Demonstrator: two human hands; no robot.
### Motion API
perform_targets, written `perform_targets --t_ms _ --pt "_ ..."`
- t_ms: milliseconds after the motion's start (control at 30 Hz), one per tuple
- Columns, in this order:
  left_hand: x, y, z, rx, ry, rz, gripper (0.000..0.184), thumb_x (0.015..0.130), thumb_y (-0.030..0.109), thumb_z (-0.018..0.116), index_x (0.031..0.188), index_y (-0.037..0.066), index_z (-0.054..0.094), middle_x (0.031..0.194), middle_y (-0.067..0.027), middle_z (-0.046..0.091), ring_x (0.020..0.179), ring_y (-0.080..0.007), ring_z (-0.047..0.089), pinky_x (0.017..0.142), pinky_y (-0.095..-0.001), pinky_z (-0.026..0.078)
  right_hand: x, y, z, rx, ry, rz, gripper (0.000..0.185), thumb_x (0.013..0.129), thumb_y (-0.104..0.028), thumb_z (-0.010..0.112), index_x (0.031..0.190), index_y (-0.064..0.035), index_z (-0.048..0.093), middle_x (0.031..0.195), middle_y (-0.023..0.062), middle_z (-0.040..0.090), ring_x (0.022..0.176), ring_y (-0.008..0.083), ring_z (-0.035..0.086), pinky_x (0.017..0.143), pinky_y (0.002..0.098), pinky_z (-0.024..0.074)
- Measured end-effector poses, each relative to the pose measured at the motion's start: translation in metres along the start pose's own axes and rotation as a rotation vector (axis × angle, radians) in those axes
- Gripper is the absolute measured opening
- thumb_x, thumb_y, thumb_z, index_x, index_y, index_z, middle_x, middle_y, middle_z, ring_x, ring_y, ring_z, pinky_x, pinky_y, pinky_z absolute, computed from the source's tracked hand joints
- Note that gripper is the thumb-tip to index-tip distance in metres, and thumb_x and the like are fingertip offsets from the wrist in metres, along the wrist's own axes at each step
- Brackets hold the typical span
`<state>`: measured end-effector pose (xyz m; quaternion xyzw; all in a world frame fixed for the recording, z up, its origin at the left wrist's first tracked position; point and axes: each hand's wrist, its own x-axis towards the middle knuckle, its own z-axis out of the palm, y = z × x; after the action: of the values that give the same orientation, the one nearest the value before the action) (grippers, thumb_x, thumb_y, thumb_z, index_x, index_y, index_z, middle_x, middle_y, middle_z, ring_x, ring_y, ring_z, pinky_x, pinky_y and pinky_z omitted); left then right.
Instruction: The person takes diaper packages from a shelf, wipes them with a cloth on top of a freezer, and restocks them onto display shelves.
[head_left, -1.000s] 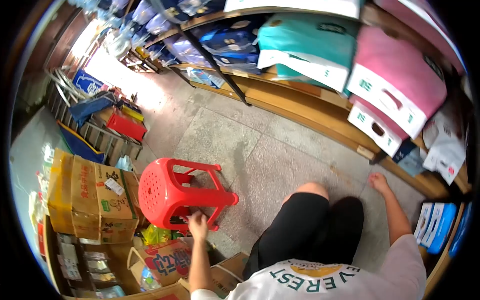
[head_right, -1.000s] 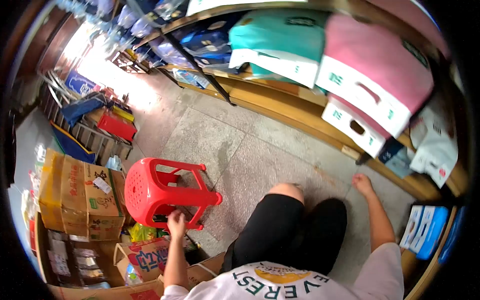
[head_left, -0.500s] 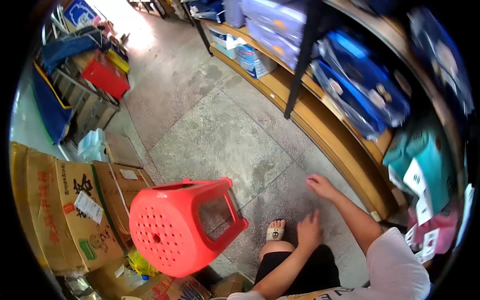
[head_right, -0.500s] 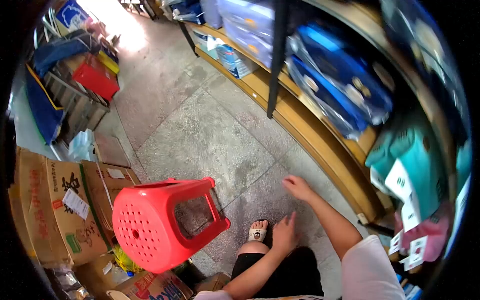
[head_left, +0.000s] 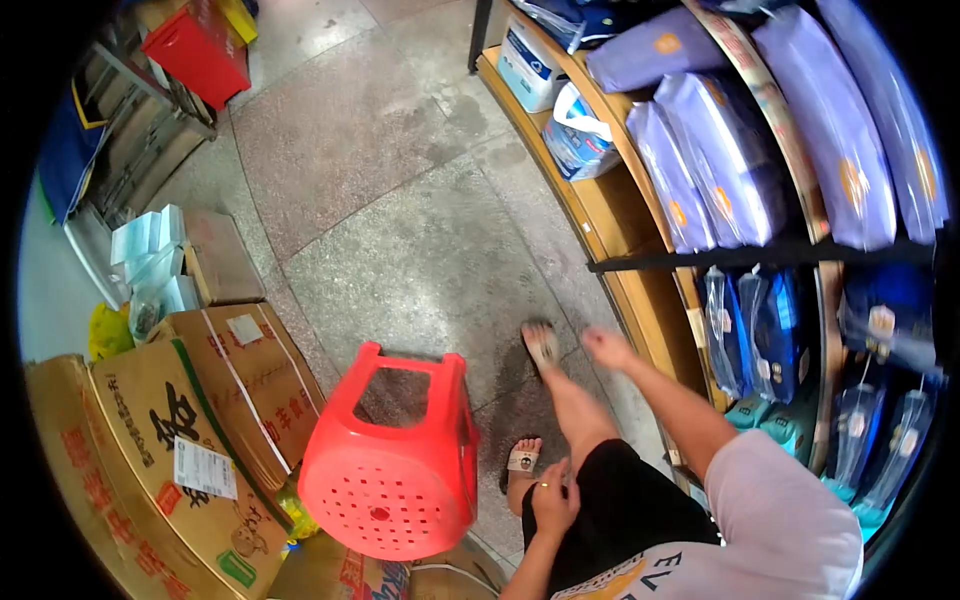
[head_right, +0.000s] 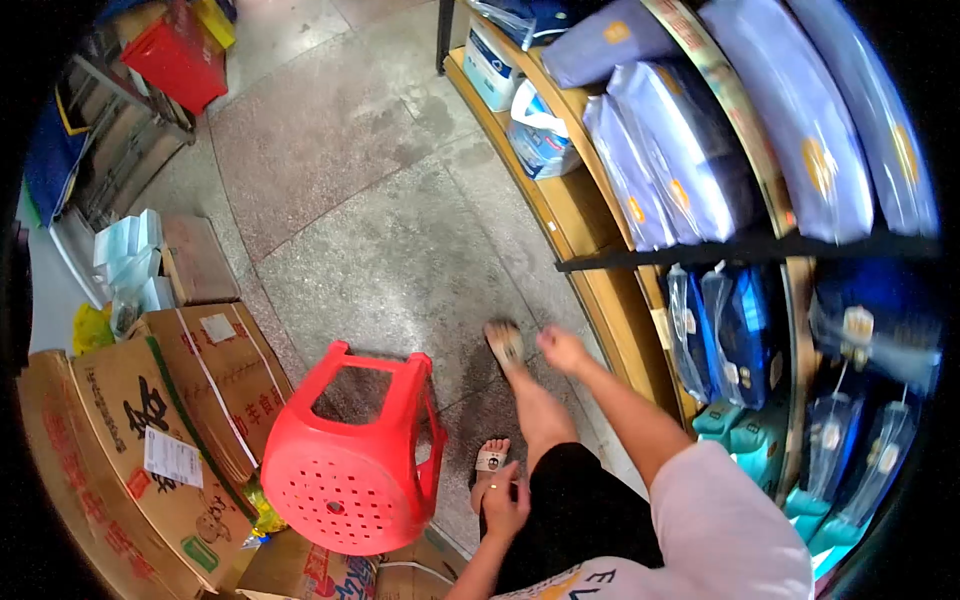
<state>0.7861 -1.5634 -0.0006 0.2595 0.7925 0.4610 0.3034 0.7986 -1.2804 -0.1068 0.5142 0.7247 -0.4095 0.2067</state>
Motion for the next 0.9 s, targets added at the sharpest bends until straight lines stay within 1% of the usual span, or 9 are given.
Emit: perform_targets --t_ms 33,133,233,333,433,567,667,767,900 --pt "0.021 -0.002 -0.007 -0.004 0.053 -0.046 0.028 0.073 0.004 0.058 0.101 -0.001 0.055 0.09 -0.0175 0.059 0.077 -0.0307 0.059 0.068 -0.0351 0.047 0.044 0.002 -0.01 0.101 0.101 -0.01 0.05 0.083 -0.045 0.047 0.112 -0.0042 0.05 0.093 0.0197 0.06 0.087 0.0363 0.057 0.077 0.041 0.0432" --pt "0.098 0.006 -0.039 -0.039 0.103 -0.206 0.023 0.077 0.0 0.055 0.099 -0.002 0.055 0.09 -0.0172 0.059 0.083 -0.0291 0.059 0.072 -0.035 0.047 0.106 -0.114 -0.104 0.512 0.263 0.237 0.082 0.075 -0.044 0.06 0.135 -0.0066 0.019 0.097 0.0169 0.055 0.075 0.0186 0.055 0.046 0.031 0.0475" --pt "0.193 0.022 -0.067 -0.061 0.154 -0.297 0.02 0.077 0.001 0.055 0.097 -0.001 0.056 0.089 -0.0167 0.059 0.083 -0.0302 0.059 0.072 -0.0341 0.046 0.206 -0.15 -0.15 0.75 0.516 0.327 0.106 0.063 -0.057 0.065 0.137 -0.007 0.009 0.125 0.0182 0.04 0.101 0.0321 0.049 0.063 0.0449 0.0496" --pt "0.236 0.003 -0.074 0.057 0.166 -0.247 0.019 0.078 0.002 0.055 0.097 0.0 0.056 0.089 -0.0168 0.059 0.083 -0.0298 0.059 0.073 -0.0332 0.046 0.28 -0.135 -0.182 0.921 0.492 0.387 0.072 0.075 -0.053 0.052 0.132 -0.0158 0.027 0.134 0.0069 0.03 0.111 0.0277 0.04 0.075 0.0465 0.0434" --pt "0.273 0.009 -0.08 0.039 0.095 -0.289 0.017 0.078 0.001 0.054 0.095 -0.001 0.057 0.088 -0.0163 0.06 0.082 -0.0282 0.06 0.072 -0.0323 0.046 0.309 -0.125 -0.186 1.001 0.663 0.457 0.031 0.086 -0.037 0.039 0.107 -0.0171 0.05 0.105 0.0023 0.056 0.086 0.0137 0.056 0.059 0.0303 0.0439" --pt "0.307 0.021 -0.096 0.022 0.075 -0.358 0.015 0.078 0.002 0.055 0.093 -0.001 0.058 0.086 -0.0161 0.061 0.08 -0.0275 0.06 0.072 -0.0323 0.047 0.296 -0.132 -0.184 1.094 0.775 0.452 0.03 0.087 -0.036 0.04 0.1 -0.0132 0.053 0.09 0.0045 0.06 0.065 0.0119 0.059 0.049 0.0237 0.041" --pt "0.337 0.013 -0.106 0.032 0.048 -0.342 0.015 0.078 0.002 0.054 0.093 -0.001 0.058 0.085 -0.0166 0.061 0.08 -0.0277 0.061 0.072 -0.0328 0.047 0.285 -0.142 -0.182 0.471 0.836 0.493 0.048 0.085 -0.044 0.047 0.1 0.0013 0.056 0.083 0.0087 0.061 0.062 0.0213 0.061 0.049 0.0284 0.0467" --pt "0.379 0.003 -0.106 0.01 0.059 -0.304 0.017 0.077 0.005 0.057 0.093 0.0 0.058 0.084 -0.0169 0.061 0.079 -0.0295 0.06 0.072 -0.0338 0.047 0.257 -0.16 -0.148 0.18 0.856 0.405 0.058 0.082 -0.046 0.048 0.083 0.0112 0.06 0.08 0.0295 0.059 0.082 0.0442 0.056 0.072 0.0457 0.0412" --pt "0.457 0.013 -0.1 0.044 0.017 -0.176 0.039 0.073 0.017 0.065 0.106 0.002 0.052 0.105 -0.0208 0.055 0.098 -0.0336 0.053 0.084 -0.0385 0.041 0.178 -0.224 -0.12 0.297 0.71 0.201 0.046 0.085 -0.035 0.051 0.09 0.0104 0.057 0.078 0.0259 0.06 0.072 0.0334 0.061 0.065 0.04 0.0435"
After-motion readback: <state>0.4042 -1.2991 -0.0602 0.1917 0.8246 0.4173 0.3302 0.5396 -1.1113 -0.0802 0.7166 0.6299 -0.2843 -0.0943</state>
